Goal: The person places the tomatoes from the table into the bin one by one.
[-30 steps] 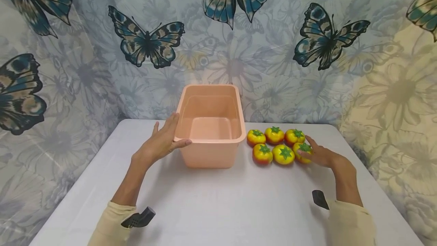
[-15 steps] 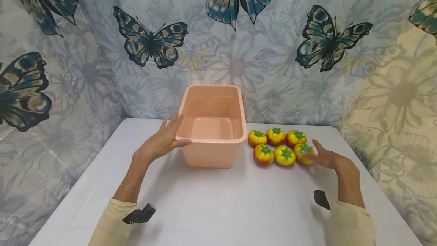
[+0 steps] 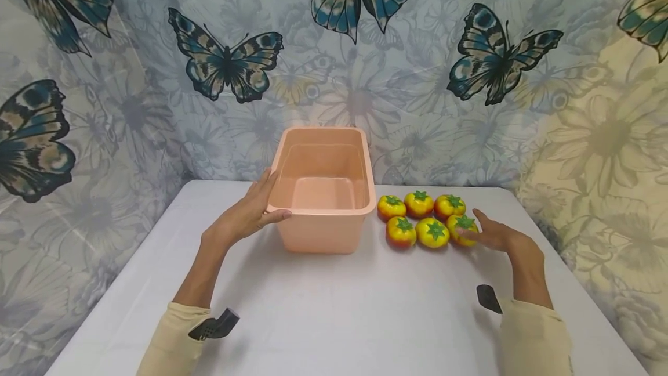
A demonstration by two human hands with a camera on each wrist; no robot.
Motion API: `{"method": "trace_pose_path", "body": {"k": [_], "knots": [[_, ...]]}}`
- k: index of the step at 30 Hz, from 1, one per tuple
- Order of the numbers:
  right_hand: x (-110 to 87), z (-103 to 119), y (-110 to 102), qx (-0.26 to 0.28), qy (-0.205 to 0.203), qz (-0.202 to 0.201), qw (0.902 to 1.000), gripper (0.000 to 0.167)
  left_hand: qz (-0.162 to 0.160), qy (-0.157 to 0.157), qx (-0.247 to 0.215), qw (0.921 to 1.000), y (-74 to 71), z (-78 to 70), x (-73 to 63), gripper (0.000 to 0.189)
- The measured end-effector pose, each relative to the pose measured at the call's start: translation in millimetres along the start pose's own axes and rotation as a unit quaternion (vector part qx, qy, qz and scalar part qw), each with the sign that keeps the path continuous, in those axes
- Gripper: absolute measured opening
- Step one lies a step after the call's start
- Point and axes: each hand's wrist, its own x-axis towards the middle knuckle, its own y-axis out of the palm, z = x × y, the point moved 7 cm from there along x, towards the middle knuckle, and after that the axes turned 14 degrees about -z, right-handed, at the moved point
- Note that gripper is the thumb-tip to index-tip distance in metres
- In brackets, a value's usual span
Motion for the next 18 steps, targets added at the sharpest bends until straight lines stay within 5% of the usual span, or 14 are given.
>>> {"method": "trace_pose_path", "body": {"k": [11, 18], "knots": [[10.0, 4.6, 4.4, -0.052, -0.025, -0.041, 0.9975, 0.115, 0.0, -0.01, -0.01, 0.9999, 0.9, -0.2, 2.7, 0.11], [8.2, 5.5, 1.8, -0.058, -0.05, -0.079, 0.9939, 0.103, 0.001, -0.015, -0.015, 0.9998, 1.5, 0.6, 1.4, 0.111]]}}
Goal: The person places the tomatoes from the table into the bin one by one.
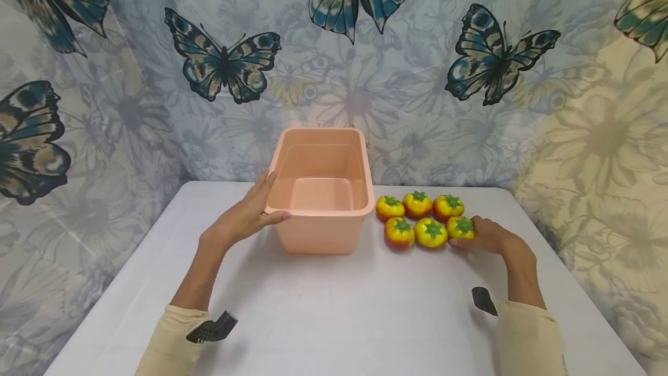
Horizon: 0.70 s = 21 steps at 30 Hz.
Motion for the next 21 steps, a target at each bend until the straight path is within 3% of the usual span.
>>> {"method": "trace_pose_path", "body": {"k": [9, 13, 17, 21], "knots": [[-11.8, 6.8, -41.8, 0.004, -0.001, -0.125, 0.9922, 0.083, 0.003, -0.006, -0.017, 0.9998, 0.7, 0.4, 1.0, 0.114], [-13.5, 19.4, -60.3, 0.051, -0.016, -0.195, 0.9794, 0.079, 0.006, -0.009, -0.015, 0.9998, -0.8, 0.3, 0.0, 0.114], [-14.5, 36.8, -73.3, 0.084, -0.026, -0.264, 0.9606, 0.082, 0.003, -0.006, -0.023, 0.9997, -0.6, 1.6, 0.5, 0.115], [-16.6, 50.1, -80.2, 0.092, -0.026, -0.294, 0.9512, 0.09, -0.001, -0.004, -0.033, 0.9995, 1.9, 3.0, 1.3, 0.114]]}}
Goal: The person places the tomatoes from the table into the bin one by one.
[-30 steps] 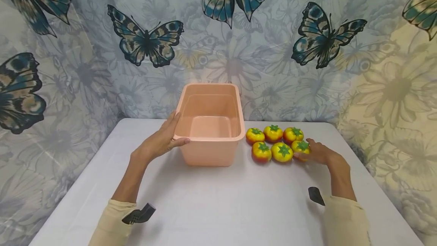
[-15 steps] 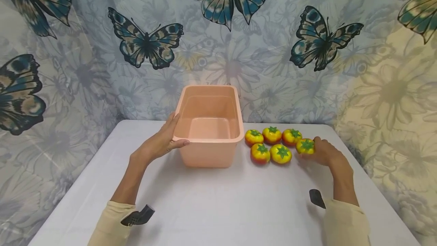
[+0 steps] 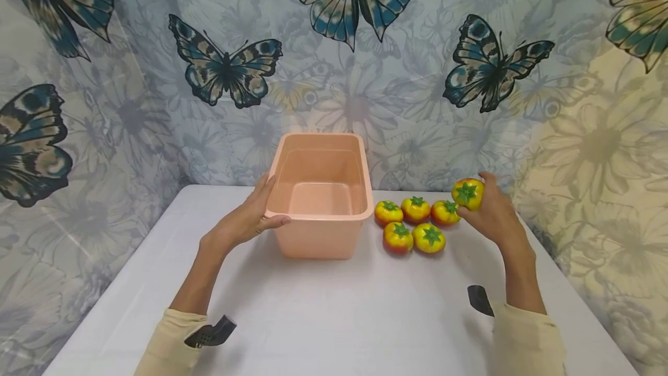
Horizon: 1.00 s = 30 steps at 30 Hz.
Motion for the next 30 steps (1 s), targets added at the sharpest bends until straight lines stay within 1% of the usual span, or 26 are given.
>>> {"method": "trace_pose_path", "body": {"k": [2, 5, 10, 14, 17, 19, 22, 26, 30], "knots": [[-0.4, 4.2, -0.7, 0.006, -0.001, -0.003, 1.0, 0.091, 0.002, -0.004, -0.002, 1.0, 0.8, 0.0, -0.1, 0.114], [-1.8, 9.9, -2.9, 0.017, 0.005, -0.011, 0.9998, 0.088, 0.004, -0.002, -0.004, 1.0, 0.7, -1.1, -0.1, 0.115], [-1.1, 26.4, -9.9, 0.075, 0.032, -0.048, 0.9955, 0.09, 0.007, -0.003, -0.004, 1.0, 0.1, -1.3, 0.3, 0.116], [2.4, 43.8, -13.7, 0.114, 0.038, -0.076, 0.9899, 0.089, 0.005, -0.012, -0.006, 0.9999, -0.9, -0.3, -0.1, 0.115], [4.0, 52.7, -14.6, 0.117, 0.035, -0.096, 0.9879, 0.085, 0.006, -0.018, -0.006, 0.9998, -0.2, 0.5, 0.2, 0.115], [4.2, 55.8, -13.6, 0.117, 0.037, -0.105, 0.9869, 0.083, 0.008, -0.014, -0.005, 0.9999, 0.5, 0.3, 0.6, 0.115], [4.2, 58.7, -11.0, 0.115, 0.041, -0.103, 0.9872, 0.083, 0.009, -0.014, -0.003, 0.9999, 1.6, 0.6, 0.9, 0.115], [5.0, 63.5, -7.1, 0.115, 0.046, -0.09, 0.9881, 0.083, 0.007, -0.015, -0.001, 0.9999, 1.4, 0.4, 0.6, 0.116], [6.3, 68.7, -2.9, 0.119, 0.052, -0.079, 0.9884, 0.081, 0.0, -0.007, -0.004, 1.0, -0.7, -1.2, 0.3, 0.115]]}}
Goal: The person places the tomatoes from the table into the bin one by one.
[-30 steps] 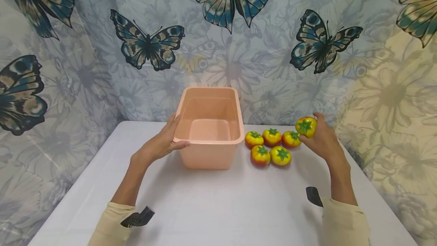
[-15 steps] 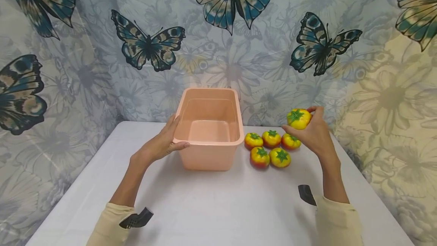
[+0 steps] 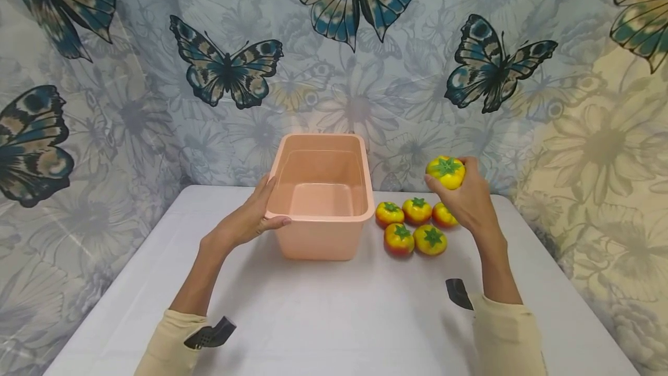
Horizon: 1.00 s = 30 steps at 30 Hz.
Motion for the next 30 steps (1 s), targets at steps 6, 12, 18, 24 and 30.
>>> {"method": "trace_pose_path", "body": {"k": [6, 12, 18, 24, 30], "knots": [[0.1, 6.7, 7.8, 0.001, 0.002, 0.02, 0.9998, 0.081, 0.004, -0.019, 0.005, 0.9998, -1.2, 1.5, -2.0, 0.116], [-1.4, 9.8, 14.9, 0.008, 0.004, 0.038, 0.9992, 0.08, 0.008, -0.018, 0.008, 0.9998, -0.8, 1.5, -1.9, 0.117], [-5.9, 17.9, 28.2, 0.019, 0.001, 0.055, 0.9983, 0.082, 0.007, -0.025, 0.014, 0.9996, -1.6, 5.5, -4.3, 0.118], [-10.4, 26.2, 39.3, 0.011, -0.006, 0.06, 0.9981, 0.083, 0.008, -0.022, 0.015, 0.9996, 1.3, 6.3, -4.7, 0.118], [-10.3, 34.0, 45.8, 0.011, -0.008, 0.061, 0.998, 0.085, 0.007, -0.022, 0.016, 0.9996, 1.6, 4.2, -1.8, 0.117]]}}
